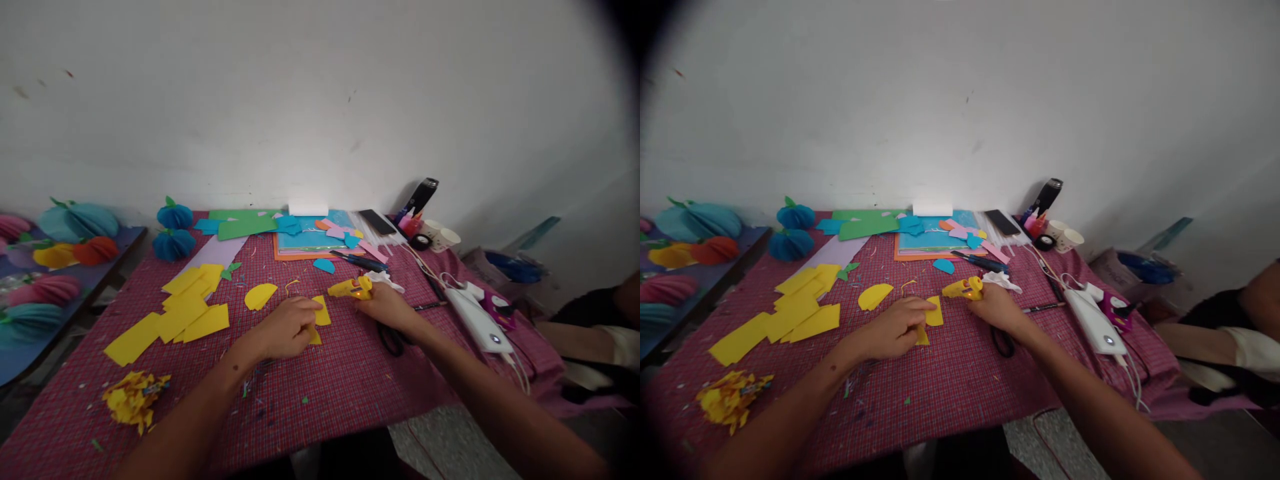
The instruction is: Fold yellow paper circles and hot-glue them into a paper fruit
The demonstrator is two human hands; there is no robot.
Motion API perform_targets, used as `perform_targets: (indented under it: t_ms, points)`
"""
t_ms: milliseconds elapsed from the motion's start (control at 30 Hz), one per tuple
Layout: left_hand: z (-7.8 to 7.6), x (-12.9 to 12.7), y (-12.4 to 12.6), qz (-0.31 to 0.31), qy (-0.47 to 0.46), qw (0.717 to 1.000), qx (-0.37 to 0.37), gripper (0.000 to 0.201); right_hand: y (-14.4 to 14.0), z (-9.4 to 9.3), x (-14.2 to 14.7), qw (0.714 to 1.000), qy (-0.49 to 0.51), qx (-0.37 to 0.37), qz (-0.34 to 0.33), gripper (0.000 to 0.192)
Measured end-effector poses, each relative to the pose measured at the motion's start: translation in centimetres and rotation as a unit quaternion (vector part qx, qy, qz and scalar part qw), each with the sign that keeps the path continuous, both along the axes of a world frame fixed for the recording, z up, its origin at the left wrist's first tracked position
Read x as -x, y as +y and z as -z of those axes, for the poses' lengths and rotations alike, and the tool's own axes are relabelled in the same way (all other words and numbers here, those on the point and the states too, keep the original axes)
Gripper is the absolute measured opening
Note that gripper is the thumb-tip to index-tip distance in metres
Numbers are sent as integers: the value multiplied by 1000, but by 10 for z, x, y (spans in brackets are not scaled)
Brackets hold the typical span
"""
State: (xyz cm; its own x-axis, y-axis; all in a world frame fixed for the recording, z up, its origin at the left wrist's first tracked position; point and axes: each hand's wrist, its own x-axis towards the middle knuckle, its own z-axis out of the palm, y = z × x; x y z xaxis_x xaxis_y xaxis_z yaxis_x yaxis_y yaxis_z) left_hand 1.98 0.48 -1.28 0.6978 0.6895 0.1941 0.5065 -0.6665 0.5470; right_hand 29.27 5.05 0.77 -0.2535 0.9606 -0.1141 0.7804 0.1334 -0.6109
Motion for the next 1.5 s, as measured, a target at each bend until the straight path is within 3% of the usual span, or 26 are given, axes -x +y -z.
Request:
perform_targets:
  t_ms: [1500]
  points:
    - [5, 2, 0, 0, 5, 1000, -8, 14, -3, 0, 0, 1000, -15, 19, -1, 12]
